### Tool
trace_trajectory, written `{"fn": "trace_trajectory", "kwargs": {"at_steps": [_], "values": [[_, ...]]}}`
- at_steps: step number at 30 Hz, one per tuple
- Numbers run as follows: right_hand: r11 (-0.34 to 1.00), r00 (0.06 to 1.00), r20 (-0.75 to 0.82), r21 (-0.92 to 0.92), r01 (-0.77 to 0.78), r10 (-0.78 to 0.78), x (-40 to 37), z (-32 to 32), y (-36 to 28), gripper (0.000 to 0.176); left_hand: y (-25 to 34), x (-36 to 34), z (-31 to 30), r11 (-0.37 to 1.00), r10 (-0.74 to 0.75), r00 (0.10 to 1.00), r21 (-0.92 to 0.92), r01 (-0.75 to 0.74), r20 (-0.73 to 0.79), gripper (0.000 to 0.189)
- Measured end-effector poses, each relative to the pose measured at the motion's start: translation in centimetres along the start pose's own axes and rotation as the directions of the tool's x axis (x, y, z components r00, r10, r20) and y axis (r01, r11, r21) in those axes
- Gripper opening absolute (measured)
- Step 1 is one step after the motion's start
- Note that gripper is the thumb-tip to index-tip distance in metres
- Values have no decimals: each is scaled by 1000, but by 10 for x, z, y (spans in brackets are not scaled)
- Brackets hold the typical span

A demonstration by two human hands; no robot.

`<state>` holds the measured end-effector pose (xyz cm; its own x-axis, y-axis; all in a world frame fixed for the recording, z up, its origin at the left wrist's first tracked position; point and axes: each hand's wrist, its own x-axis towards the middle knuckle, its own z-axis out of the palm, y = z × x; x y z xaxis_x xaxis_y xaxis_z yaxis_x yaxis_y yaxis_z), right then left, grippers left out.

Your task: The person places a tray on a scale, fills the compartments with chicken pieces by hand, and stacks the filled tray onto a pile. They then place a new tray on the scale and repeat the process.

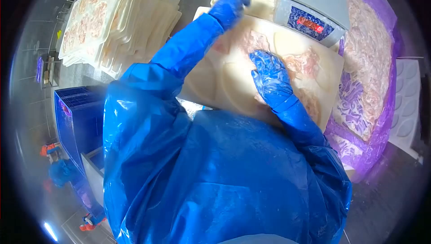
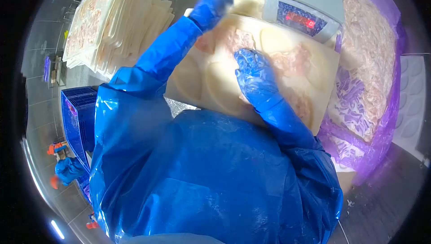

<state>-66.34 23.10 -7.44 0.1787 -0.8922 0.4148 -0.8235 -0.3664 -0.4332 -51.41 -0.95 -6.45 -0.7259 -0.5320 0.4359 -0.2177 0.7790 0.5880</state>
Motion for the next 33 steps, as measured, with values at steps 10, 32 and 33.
{"fn": "trace_trajectory", "kwargs": {"at_steps": [10, 32, 33], "values": [[994, 987, 140, -65, 84, -74, -4, -25, -13, 52, 16, -21, 39, 767, -162, 984, 618, 174, -76, 72], [839, 913, -20, 404, -365, 408, -61, -114, 60, 27, 133, -87, 13, 942, 73, 878, 257, -217, 474, 65], [956, 969, -52, 188, -227, 241, -55, -107, 58, 27, 139, -85, 0, 949, 92, 869, 223, -225, 486, 65]]}}
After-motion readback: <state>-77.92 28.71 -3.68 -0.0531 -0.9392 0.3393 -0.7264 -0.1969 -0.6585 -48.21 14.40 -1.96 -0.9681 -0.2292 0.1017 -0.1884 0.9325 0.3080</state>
